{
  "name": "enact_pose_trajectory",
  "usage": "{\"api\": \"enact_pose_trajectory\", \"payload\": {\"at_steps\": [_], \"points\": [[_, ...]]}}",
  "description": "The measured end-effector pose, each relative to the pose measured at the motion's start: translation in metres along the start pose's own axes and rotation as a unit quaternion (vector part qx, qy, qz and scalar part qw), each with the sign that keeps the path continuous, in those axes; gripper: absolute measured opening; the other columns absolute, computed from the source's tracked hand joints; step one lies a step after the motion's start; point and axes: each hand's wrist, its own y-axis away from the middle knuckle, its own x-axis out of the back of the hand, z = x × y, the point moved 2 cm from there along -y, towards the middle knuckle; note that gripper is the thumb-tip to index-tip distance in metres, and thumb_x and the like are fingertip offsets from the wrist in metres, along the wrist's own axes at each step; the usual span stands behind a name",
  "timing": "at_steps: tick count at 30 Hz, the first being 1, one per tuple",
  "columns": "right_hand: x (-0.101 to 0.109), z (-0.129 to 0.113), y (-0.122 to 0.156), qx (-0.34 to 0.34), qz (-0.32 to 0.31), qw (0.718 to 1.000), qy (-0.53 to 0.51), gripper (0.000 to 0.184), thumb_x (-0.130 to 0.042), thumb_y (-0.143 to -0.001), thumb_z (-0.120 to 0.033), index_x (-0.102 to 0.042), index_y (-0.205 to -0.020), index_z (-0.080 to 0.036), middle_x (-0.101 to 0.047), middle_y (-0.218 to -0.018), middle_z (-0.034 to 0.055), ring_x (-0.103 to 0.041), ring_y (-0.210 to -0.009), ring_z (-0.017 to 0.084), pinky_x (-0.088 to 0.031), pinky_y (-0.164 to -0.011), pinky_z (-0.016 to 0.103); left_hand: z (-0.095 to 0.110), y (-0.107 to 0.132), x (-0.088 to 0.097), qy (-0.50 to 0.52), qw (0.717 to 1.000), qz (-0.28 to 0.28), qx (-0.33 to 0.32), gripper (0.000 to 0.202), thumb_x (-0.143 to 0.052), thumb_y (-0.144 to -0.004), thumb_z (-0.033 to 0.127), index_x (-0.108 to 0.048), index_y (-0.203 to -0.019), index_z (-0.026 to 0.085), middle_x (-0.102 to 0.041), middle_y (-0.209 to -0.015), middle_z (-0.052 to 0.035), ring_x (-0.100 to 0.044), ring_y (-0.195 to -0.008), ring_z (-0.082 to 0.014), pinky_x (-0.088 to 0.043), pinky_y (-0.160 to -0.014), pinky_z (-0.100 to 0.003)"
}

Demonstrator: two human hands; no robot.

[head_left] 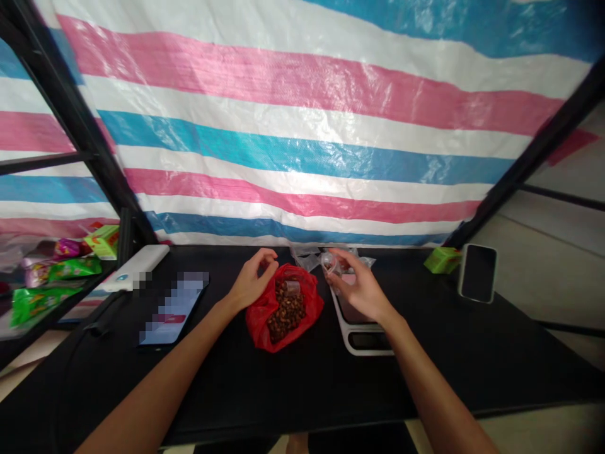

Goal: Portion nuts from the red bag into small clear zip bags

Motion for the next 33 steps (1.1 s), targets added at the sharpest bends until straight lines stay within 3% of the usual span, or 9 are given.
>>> {"api": "enact_pose_trajectory", "payload": {"at_steps": [5,8,13,18,23,25,28,31,33], "points": [[-0.057,-0.034,-0.032,0.051,-0.042,0.992,-0.111,0.041,-0.067,-0.092,-0.026,-0.054,-0.130,-0.026,-0.071,-0.109,0.0035,-0.068,-0.102,0.022,-0.053,-0.096,0.038,0.017,0.004,-0.011,0.072,0.995,-0.064,-0.031,0.048,-0.065,-0.093,0.044,-0.055,-0.135,0.022,-0.065,-0.130,-0.0101,-0.063,-0.118,-0.0249,-0.047,-0.106,-0.038],[-0.077,-0.039,-0.033,0.052,-0.066,0.993,-0.082,0.040,-0.071,-0.090,-0.029,-0.055,-0.127,-0.026,-0.071,-0.118,0.0051,-0.068,-0.108,0.024,-0.052,-0.099,0.040,0.014,0.005,-0.016,0.107,0.993,-0.051,0.007,0.043,-0.053,-0.100,0.049,-0.057,-0.134,0.024,-0.067,-0.132,-0.0080,-0.062,-0.122,-0.0249,-0.046,-0.109,-0.038],[-0.076,-0.033,-0.020,0.081,-0.080,0.993,0.023,0.053,-0.070,-0.091,-0.027,-0.051,-0.140,-0.027,-0.063,-0.139,0.0090,-0.059,-0.127,0.028,-0.043,-0.111,0.048,0.006,-0.002,-0.013,0.142,0.988,0.013,0.059,0.038,-0.050,-0.100,0.054,-0.064,-0.114,0.022,-0.072,-0.109,-0.0056,-0.068,-0.101,-0.0216,-0.052,-0.093,-0.034],[-0.069,-0.034,-0.016,0.079,-0.096,0.990,0.068,0.049,-0.067,-0.089,-0.017,-0.054,-0.136,-0.027,-0.073,-0.115,0.0051,-0.064,-0.111,0.027,-0.045,-0.103,0.046,0.005,-0.008,-0.008,0.180,0.978,0.059,0.084,0.038,-0.055,-0.096,0.057,-0.059,-0.108,0.021,-0.068,-0.086,-0.0018,-0.065,-0.078,-0.0167,-0.052,-0.074,-0.029],[-0.067,-0.038,-0.013,0.093,-0.158,0.969,0.163,0.037,-0.073,-0.083,-0.015,-0.067,-0.118,-0.026,-0.073,-0.114,0.0063,-0.061,-0.109,0.029,-0.042,-0.098,0.045,0.004,-0.008,-0.008,0.172,0.980,0.060,0.080,0.040,-0.053,-0.096,0.060,-0.059,-0.108,0.021,-0.066,-0.087,-0.0018,-0.064,-0.076,-0.0158,-0.052,-0.072,-0.029],[-0.068,-0.036,-0.012,0.089,-0.168,0.965,0.180,0.038,-0.074,-0.084,-0.015,-0.067,-0.119,-0.025,-0.073,-0.113,0.0064,-0.060,-0.109,0.029,-0.041,-0.098,0.045,0.003,-0.007,-0.005,0.182,0.980,0.033,0.072,0.046,-0.054,-0.095,0.064,-0.058,-0.111,0.021,-0.069,-0.090,-0.0039,-0.066,-0.079,-0.0173,-0.054,-0.074,-0.030],[-0.074,-0.031,-0.010,0.083,-0.174,0.965,0.175,0.029,-0.071,-0.087,-0.014,-0.068,-0.114,-0.024,-0.074,-0.113,0.0057,-0.062,-0.109,0.027,-0.039,-0.098,0.044,0.002,-0.005,0.000,0.227,0.971,-0.058,0.054,0.059,-0.062,-0.088,0.067,-0.054,-0.125,0.021,-0.072,-0.103,-0.0095,-0.071,-0.094,-0.0226,-0.056,-0.084,-0.035],[-0.081,-0.028,-0.008,0.076,-0.173,0.969,0.160,0.025,-0.067,-0.089,-0.012,-0.068,-0.111,-0.023,-0.074,-0.115,0.0061,-0.063,-0.111,0.026,-0.039,-0.098,0.042,0.002,0.000,0.002,0.239,0.953,-0.170,0.070,0.078,-0.083,-0.076,0.052,-0.048,-0.139,0.025,-0.071,-0.117,-0.0125,-0.070,-0.107,-0.0269,-0.056,-0.090,-0.038],[-0.084,-0.027,-0.008,0.065,-0.167,0.973,0.147,0.024,-0.066,-0.089,-0.011,-0.069,-0.109,-0.024,-0.075,-0.116,0.0058,-0.065,-0.111,0.025,-0.038,-0.098,0.042,0.002,0.002,0.002,0.214,0.951,-0.202,0.093,0.076,-0.087,-0.074,0.040,-0.050,-0.139,0.025,-0.071,-0.119,-0.0112,-0.070,-0.108,-0.0263,-0.056,-0.091,-0.039]]}}
